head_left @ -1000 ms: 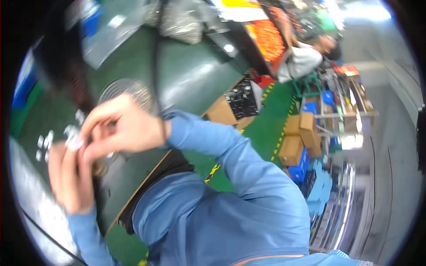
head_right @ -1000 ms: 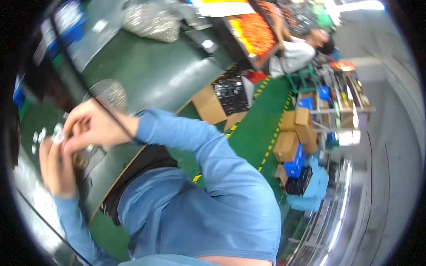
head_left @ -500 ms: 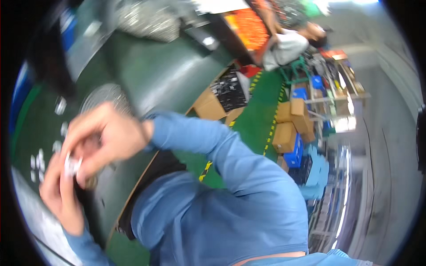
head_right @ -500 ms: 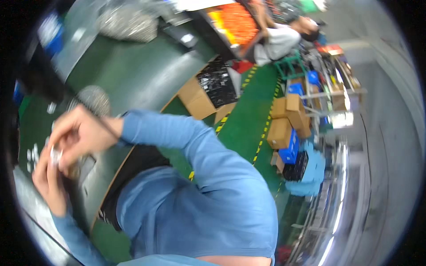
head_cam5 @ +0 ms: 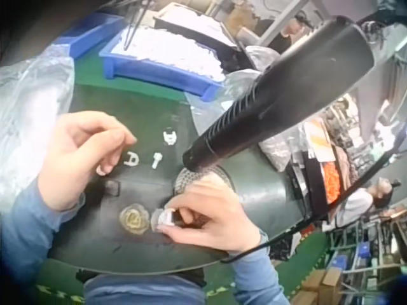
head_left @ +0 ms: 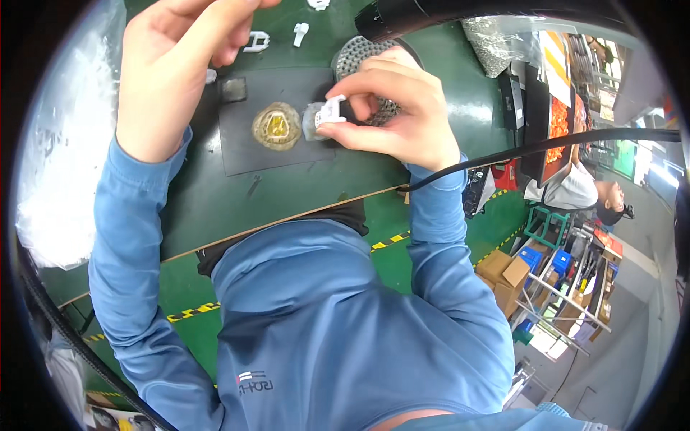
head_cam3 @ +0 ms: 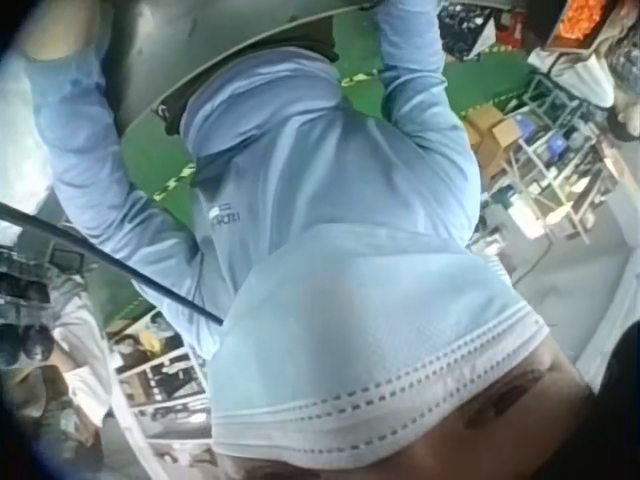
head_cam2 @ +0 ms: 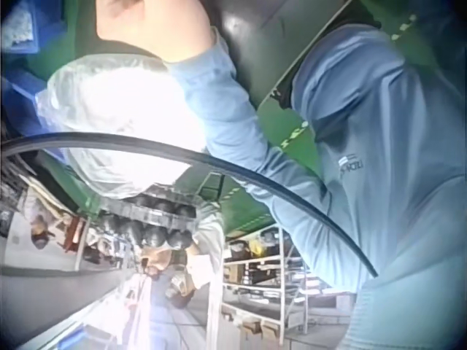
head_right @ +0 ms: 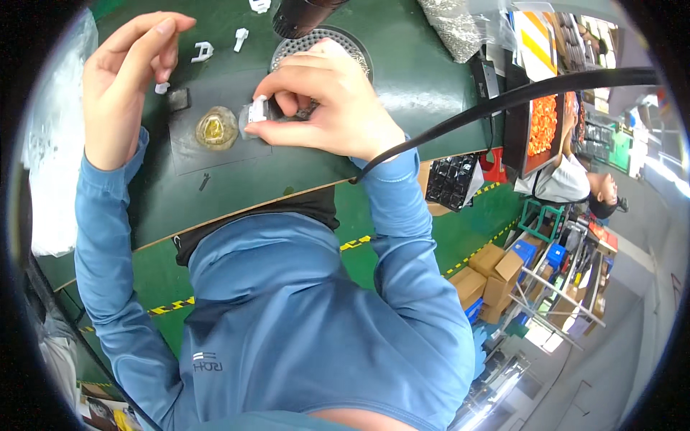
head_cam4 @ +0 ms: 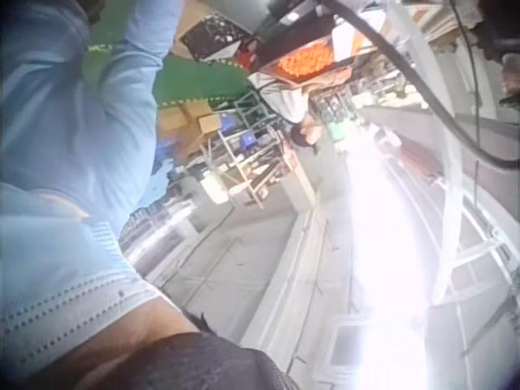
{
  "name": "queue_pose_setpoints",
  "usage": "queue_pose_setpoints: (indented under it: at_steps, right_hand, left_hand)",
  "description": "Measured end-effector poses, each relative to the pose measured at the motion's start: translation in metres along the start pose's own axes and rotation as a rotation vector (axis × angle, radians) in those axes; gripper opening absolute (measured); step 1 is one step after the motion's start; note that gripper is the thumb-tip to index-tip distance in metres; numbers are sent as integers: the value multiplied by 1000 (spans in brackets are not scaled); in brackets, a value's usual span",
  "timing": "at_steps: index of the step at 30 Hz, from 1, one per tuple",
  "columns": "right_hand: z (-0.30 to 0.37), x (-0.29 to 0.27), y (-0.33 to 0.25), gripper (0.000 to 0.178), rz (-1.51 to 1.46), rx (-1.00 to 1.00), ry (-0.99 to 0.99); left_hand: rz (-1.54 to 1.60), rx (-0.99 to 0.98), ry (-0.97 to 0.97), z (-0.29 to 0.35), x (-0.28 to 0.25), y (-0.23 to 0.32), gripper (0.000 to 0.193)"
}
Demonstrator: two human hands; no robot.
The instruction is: Assembling small plastic components using a handheld electric screwdriver at a factory workbench.
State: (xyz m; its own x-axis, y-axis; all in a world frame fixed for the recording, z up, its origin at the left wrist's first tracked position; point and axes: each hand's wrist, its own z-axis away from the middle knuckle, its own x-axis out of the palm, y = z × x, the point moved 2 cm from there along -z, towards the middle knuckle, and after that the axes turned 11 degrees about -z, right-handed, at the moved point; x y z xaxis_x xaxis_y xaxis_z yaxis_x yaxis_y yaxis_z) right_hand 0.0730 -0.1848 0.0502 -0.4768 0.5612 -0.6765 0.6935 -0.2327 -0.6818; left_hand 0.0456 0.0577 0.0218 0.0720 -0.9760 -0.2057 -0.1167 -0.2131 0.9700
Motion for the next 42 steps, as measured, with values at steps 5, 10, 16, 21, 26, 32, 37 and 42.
queue_pose_setpoints:
  at_steps: [5, 10, 16, 21, 26, 32, 37, 42]
  right_hand:
    - [6, -2, -2, 28, -2, -12, -7]
    - [7, 0, -2, 28, -13, -30, 3]
    - [4, 5, 0, 26, -10, 7, -82]
    - [2, 3, -4, 26, 0, 70, -130]
    - [3, -4, -8, 27, -39, 52, -41]
    - [5, 3, -1, 23, -35, 20, -48]
    - [7, 6, 1, 24, -51, 38, -54]
    - [9, 7, 4, 31, -46, 61, -97]
  left_hand:
    - [80, -90, 93, 2, 15, 35, 16]
    - [53, -100, 83, 3, 17, 34, 15]
    - [-3, -157, 67, 2, 20, 31, 15]
    - [-252, 352, -184, 9, 22, 15, 11]
    - [-254, 358, -222, 18, 32, 26, 11]
    - [-337, 471, -147, 13, 27, 16, 11]
    - [-262, 527, -315, 16, 36, 17, 29]
    - [-377, 667, -244, 21, 43, 15, 41]
